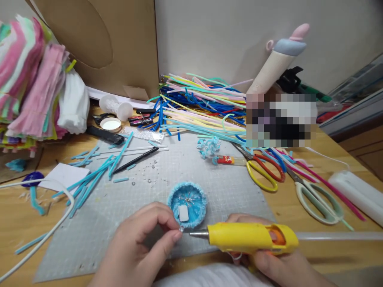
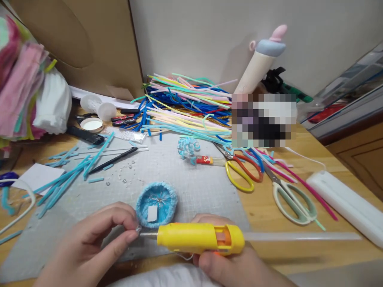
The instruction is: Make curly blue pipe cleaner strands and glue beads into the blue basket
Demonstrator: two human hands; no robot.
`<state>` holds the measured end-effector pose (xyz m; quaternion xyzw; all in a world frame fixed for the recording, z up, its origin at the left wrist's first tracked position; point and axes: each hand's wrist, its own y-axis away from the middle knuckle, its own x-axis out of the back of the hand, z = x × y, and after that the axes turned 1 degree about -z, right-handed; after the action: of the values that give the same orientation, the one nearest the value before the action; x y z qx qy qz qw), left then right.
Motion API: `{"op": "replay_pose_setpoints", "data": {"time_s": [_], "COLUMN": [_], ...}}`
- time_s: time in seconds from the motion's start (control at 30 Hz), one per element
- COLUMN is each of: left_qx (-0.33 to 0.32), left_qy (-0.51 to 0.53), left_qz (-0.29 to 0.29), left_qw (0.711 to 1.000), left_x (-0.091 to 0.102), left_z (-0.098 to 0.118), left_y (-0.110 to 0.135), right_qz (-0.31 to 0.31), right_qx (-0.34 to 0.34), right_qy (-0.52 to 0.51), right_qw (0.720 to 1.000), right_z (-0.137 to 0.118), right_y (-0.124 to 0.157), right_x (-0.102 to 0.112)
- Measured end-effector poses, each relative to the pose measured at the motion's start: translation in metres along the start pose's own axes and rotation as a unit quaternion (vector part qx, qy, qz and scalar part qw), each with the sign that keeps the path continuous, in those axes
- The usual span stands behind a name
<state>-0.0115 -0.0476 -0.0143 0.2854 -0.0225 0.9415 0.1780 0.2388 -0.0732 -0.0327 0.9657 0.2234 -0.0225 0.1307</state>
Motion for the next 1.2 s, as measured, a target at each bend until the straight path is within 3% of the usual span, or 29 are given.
{"op": "replay_pose_setpoints", "data": {"time_s": [0.23, 0.47, 0.63, 0.93, 1.2], "left_qx": [-0.031, 0.002, -0.015, -0.016, 0.002], "left_qy": [0.003, 0.01, 0.019, 0.033, 0.071], "left_qz": [0.004, 0.033, 0.027, 0.024, 0.018], "left_qw": [1.0, 0.999, 0.999, 0.999, 0.997], "left_x": [-0.003, -0.005, -0.005, -0.006, -0.006], "left_z": [0.002, -0.001, 0.003, 0.004, 0.004], "left_y": [0.003, 0.003, 0.001, 0.005, 0.003], "right_qz": [0.015, 0.042, 0.094, 0.068, 0.079], "right_qx": [-0.073, -0.08, -0.1, -0.097, -0.093], "right_qy": [-0.05, -0.009, -0.029, 0.037, 0.086], "right_qw": [0.996, 0.996, 0.99, 0.992, 0.989], "right_z": [0.011, 0.01, 0.015, 0.027, 0.034], "right_y": [0.005, 0.005, 0.008, 0.008, 0.012], "right_x": [0.003, 0.004, -0.001, 0.002, 0.006]}}
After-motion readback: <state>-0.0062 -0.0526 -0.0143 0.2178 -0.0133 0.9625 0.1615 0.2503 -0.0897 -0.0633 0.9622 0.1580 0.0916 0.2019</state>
